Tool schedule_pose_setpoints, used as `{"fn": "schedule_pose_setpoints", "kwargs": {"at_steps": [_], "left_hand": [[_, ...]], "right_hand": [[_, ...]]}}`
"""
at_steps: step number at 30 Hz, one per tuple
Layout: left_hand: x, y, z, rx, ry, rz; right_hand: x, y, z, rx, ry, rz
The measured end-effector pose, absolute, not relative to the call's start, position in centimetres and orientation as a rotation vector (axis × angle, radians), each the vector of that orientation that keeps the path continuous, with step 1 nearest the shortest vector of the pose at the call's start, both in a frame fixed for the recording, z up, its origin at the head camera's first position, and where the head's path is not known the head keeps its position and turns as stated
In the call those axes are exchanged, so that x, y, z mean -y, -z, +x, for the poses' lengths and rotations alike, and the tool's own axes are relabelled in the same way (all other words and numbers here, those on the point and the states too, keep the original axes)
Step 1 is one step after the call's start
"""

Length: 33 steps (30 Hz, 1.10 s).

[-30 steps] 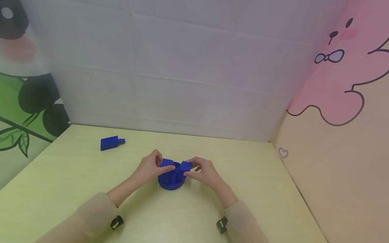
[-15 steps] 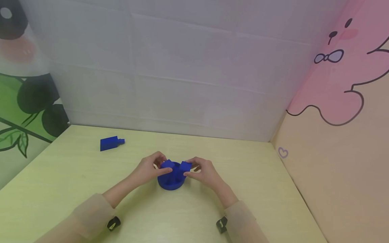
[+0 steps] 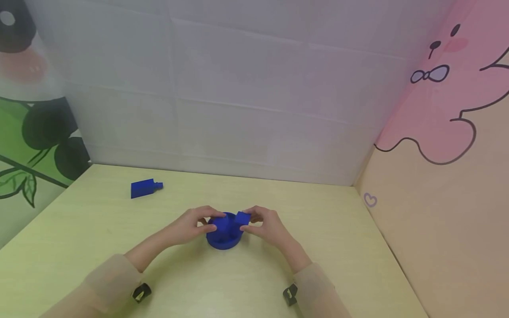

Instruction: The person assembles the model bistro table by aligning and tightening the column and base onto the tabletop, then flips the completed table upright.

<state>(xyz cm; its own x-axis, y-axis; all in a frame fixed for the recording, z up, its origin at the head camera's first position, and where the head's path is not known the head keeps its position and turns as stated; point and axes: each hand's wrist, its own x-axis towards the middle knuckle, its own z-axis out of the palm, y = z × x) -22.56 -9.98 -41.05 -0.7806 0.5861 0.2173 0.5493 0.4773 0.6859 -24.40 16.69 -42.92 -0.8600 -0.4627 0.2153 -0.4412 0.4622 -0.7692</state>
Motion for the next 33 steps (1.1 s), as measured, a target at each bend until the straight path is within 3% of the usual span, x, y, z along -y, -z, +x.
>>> {"fn": "schedule_pose_setpoints", "kwargs": {"at_steps": [8, 19, 33], "left_hand": [[10.0, 40.6, -22.3, -2.670, -1.200, 0.994], [7.7, 40.5, -21.5, -2.885, -1.307, 0.546], [7.5, 40.5, -21.7, -2.808, -1.311, 0.563]], "right_hand": [[-16.6, 42.9, -24.4, -2.657, 1.407, -0.837], [-16.6, 43.0, -24.4, -2.650, 1.415, -0.833], [-16.7, 42.9, -24.3, -2.644, 1.418, -0.856]]}}
